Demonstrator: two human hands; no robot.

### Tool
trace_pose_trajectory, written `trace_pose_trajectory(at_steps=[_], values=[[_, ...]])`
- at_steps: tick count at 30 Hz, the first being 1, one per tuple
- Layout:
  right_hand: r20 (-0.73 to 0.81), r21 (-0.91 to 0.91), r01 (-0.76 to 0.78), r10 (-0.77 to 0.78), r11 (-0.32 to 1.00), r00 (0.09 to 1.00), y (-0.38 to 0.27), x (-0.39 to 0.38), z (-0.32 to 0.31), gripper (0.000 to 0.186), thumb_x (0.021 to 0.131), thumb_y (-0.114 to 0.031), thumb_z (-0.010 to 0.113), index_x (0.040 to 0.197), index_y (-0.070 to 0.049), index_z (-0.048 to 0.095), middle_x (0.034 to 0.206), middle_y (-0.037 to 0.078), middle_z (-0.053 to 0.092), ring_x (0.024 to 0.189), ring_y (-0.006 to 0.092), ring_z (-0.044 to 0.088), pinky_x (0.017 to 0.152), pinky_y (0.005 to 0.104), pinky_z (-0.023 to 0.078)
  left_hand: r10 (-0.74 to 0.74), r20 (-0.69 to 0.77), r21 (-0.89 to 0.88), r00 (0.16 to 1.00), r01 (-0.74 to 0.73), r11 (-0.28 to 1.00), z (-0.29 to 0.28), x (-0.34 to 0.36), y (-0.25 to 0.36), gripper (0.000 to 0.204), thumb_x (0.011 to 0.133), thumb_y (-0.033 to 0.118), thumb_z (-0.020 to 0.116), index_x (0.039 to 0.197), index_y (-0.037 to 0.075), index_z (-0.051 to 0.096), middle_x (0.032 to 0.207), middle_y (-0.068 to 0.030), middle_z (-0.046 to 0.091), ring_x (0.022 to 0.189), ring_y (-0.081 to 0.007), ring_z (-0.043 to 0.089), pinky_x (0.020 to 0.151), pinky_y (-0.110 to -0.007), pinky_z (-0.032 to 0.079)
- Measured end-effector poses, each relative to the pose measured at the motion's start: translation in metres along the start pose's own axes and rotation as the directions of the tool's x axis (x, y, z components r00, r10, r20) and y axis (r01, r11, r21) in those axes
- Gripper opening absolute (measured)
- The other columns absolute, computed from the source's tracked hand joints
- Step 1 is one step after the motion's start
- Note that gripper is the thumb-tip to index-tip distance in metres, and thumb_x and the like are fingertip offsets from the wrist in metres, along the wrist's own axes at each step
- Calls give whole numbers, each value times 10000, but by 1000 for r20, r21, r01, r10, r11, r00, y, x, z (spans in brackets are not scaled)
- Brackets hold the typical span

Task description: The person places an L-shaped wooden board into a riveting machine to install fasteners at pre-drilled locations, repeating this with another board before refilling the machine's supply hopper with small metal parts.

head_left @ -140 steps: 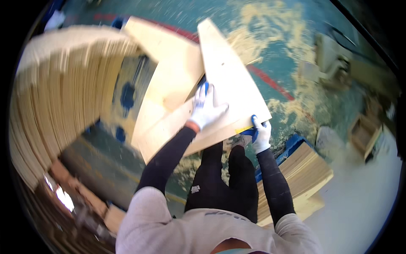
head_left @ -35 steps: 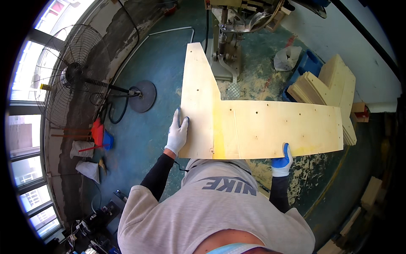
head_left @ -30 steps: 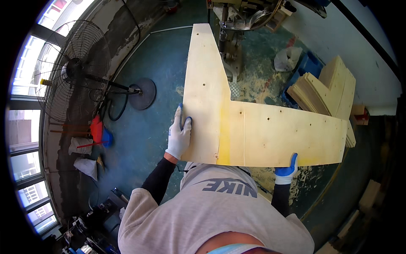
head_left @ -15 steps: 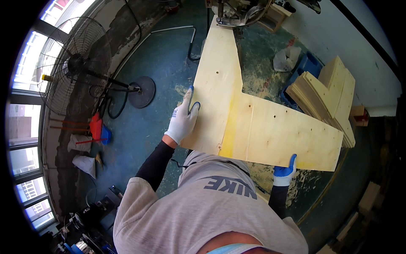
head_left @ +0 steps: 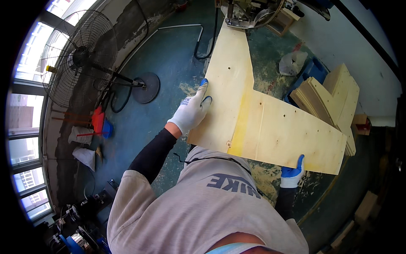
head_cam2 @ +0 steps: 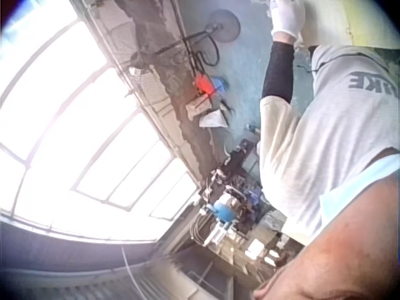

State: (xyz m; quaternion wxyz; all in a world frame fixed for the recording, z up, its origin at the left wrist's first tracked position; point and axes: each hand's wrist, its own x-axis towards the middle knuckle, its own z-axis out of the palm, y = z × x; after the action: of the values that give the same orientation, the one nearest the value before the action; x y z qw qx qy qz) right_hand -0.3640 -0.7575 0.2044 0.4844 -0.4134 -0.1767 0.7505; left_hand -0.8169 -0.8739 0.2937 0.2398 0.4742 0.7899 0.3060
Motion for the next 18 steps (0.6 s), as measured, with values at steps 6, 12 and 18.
trace_pose_trajectory(at_steps=[6,12,18], values=[[-78,-110,57,-66,992,995,-17,-21,33,425,1081,-341,496,1358,-23,552,1334,114,628,1197,242,624,1026,420,525,-81,75,27,994,79,996,0,-6,3,616,1018,218,526,1534,-39,309,1046,-354,644,989,-477,652,861,-454,512],[-49,-128,-31,25,991,998,-17,-13,10,407,1082,-322,499,1355,-25,556,1343,104,623,1204,239,622,1033,399,521,-139,107,-21,985,142,990,8,-6,5,625,1018,196,527,1542,-46,289,1180,-352,619,1123,-470,614,964,-409,484],[-74,-128,26,-36,991,997,-11,-14,3,415,1071,-319,528,1362,-25,551,1332,103,629,1191,240,630,1017,407,532,-135,66,-48,989,138,989,14,-7,3,606,1017,184,518,1532,-54,303,1230,-353,599,1170,-461,597,977,-399,481]])
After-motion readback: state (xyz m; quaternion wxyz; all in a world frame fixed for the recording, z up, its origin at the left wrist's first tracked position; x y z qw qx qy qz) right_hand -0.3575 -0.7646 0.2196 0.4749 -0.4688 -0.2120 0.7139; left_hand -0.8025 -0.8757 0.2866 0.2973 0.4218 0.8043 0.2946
